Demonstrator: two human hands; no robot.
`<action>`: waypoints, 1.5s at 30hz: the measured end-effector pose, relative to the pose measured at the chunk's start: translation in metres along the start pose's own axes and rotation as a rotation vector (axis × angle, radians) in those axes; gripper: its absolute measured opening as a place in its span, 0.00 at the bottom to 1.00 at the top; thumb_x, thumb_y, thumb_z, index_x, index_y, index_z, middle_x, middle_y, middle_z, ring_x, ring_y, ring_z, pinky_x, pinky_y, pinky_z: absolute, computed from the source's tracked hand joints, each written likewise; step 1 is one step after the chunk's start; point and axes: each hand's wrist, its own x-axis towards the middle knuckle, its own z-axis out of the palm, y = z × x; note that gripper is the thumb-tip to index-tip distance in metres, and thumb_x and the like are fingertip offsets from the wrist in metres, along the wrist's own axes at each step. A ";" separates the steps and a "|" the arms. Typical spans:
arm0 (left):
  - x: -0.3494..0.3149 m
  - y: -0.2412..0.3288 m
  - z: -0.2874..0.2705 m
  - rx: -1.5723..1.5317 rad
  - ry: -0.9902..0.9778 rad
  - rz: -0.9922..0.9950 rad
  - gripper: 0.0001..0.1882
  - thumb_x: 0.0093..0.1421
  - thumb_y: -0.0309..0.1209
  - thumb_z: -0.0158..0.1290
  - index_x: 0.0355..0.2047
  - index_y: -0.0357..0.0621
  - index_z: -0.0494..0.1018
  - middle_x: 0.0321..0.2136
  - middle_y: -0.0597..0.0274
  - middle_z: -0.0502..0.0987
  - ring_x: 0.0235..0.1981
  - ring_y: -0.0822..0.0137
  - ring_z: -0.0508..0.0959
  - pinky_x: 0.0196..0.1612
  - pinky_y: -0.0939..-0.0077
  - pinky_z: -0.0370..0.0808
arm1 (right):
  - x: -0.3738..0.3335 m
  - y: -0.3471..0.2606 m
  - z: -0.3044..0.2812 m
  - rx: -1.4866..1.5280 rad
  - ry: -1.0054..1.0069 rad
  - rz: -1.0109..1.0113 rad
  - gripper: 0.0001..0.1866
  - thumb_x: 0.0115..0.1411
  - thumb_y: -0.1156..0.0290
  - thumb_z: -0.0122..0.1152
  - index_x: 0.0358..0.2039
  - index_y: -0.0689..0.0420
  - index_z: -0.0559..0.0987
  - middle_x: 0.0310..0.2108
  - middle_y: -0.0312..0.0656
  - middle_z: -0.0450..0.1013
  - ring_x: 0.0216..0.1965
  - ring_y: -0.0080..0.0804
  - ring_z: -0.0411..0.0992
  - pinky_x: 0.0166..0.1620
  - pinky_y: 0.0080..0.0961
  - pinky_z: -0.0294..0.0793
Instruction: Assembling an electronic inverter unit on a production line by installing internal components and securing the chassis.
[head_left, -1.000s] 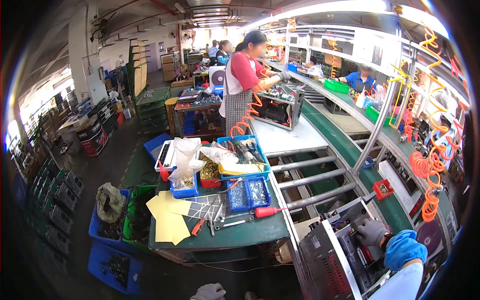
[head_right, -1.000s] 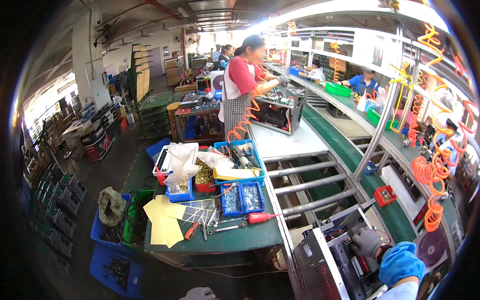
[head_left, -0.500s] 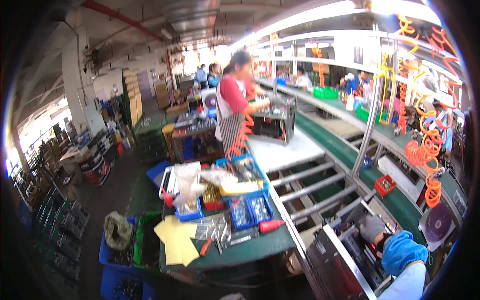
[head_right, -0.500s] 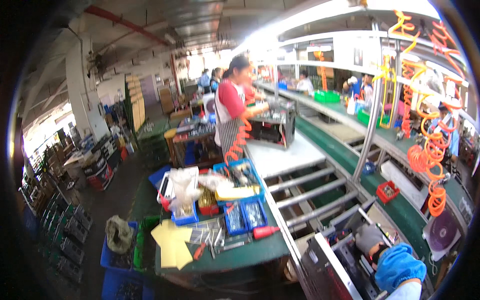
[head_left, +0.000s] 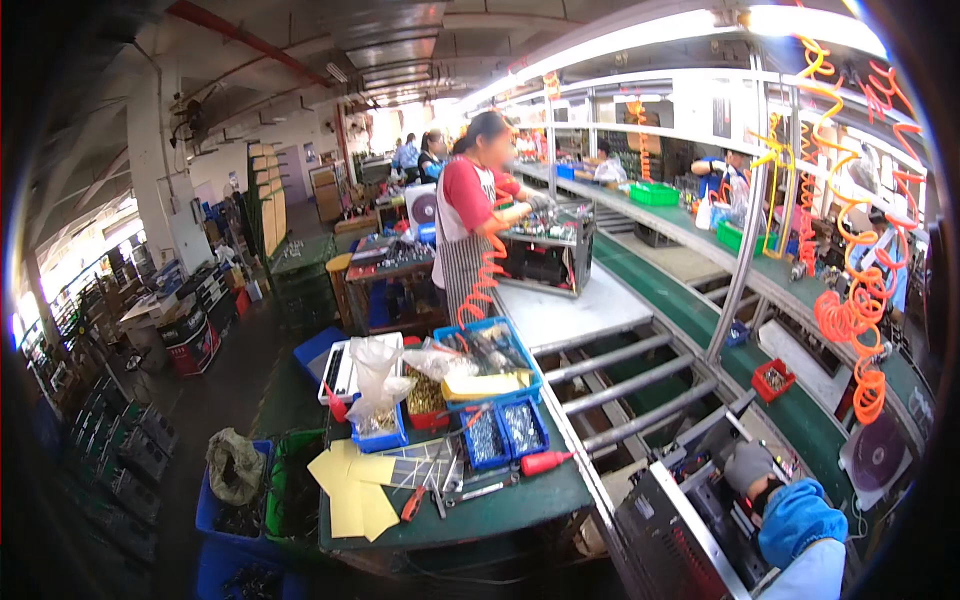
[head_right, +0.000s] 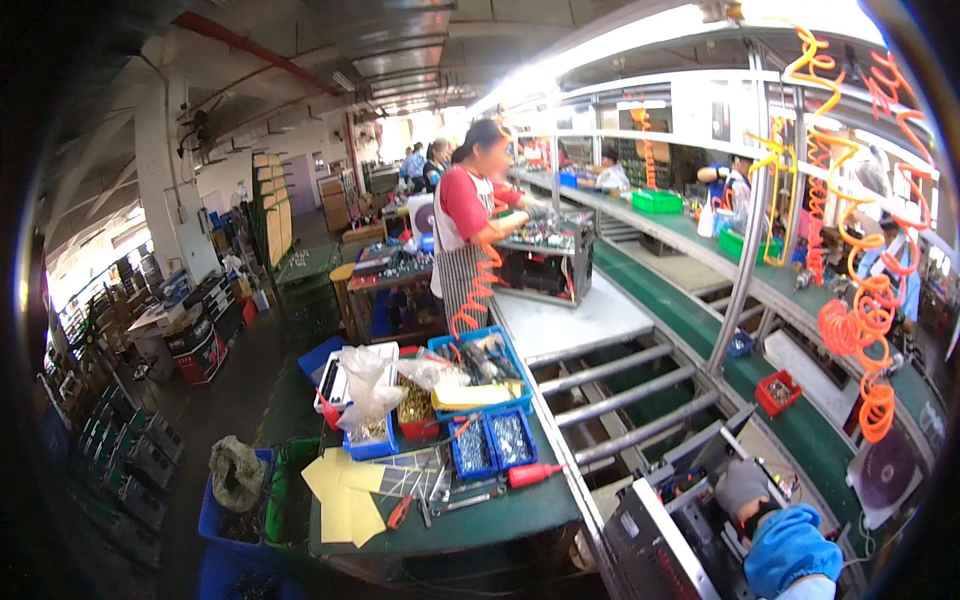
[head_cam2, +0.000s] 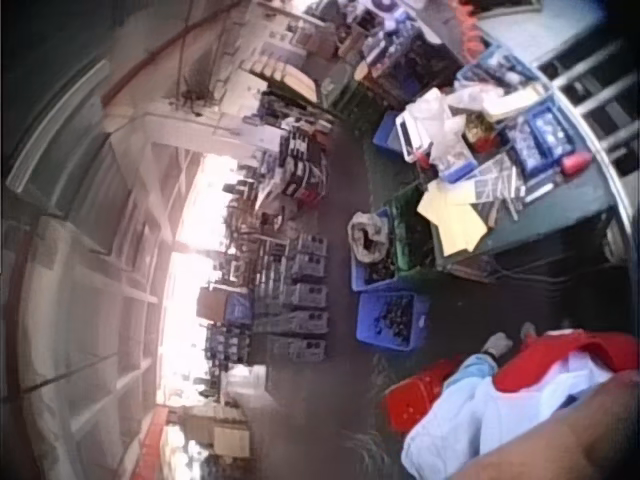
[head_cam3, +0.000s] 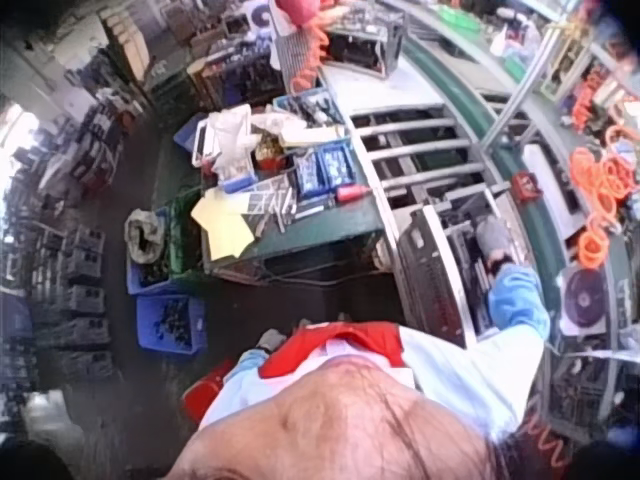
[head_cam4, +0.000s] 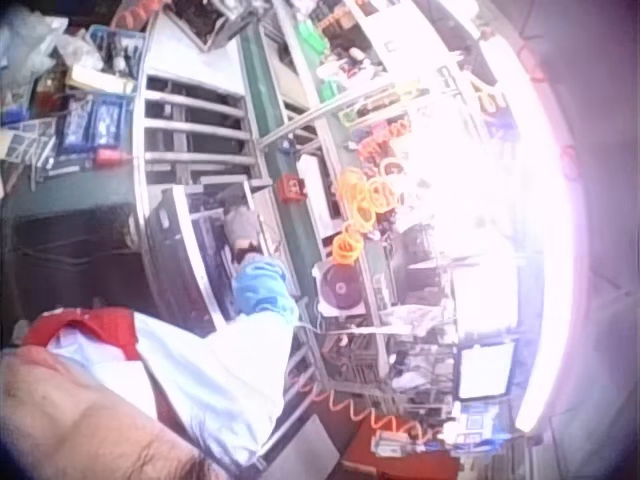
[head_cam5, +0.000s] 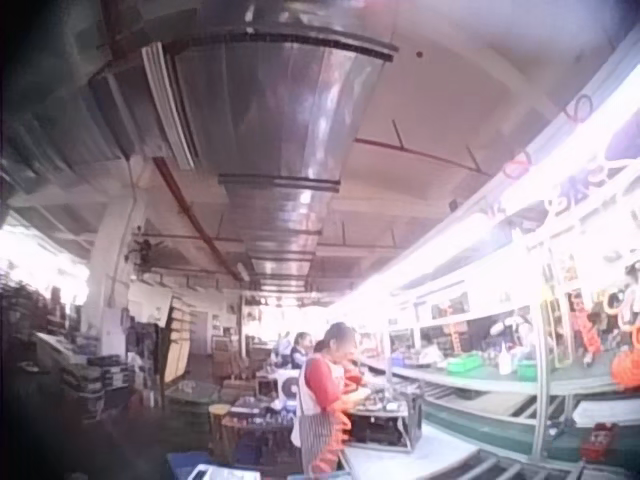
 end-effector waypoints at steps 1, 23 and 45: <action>-0.004 0.005 -0.003 -0.088 0.055 -0.052 0.20 0.60 0.47 0.46 0.36 0.49 0.81 0.44 0.46 0.78 0.47 0.47 0.76 0.50 0.55 0.73 | 0.000 -0.007 -0.001 0.044 0.009 0.143 0.15 0.56 0.61 0.55 0.32 0.61 0.80 0.35 0.57 0.76 0.39 0.54 0.76 0.42 0.46 0.77; 0.014 0.027 -0.023 -0.177 0.266 0.193 0.17 0.56 0.43 0.52 0.37 0.47 0.81 0.38 0.44 0.79 0.43 0.46 0.78 0.48 0.53 0.73 | -0.014 0.002 -0.004 -0.031 0.096 -0.131 0.12 0.54 0.64 0.56 0.30 0.55 0.84 0.35 0.54 0.77 0.40 0.52 0.75 0.44 0.44 0.75; -0.170 -0.023 0.053 -0.030 0.291 -0.224 0.21 0.55 0.46 0.55 0.40 0.43 0.79 0.39 0.49 0.80 0.42 0.50 0.79 0.44 0.59 0.75 | -0.135 -0.315 -0.287 1.167 -0.970 -2.408 0.16 0.55 0.60 0.64 0.26 0.63 0.78 0.28 0.46 0.76 0.27 0.36 0.77 0.26 0.27 0.77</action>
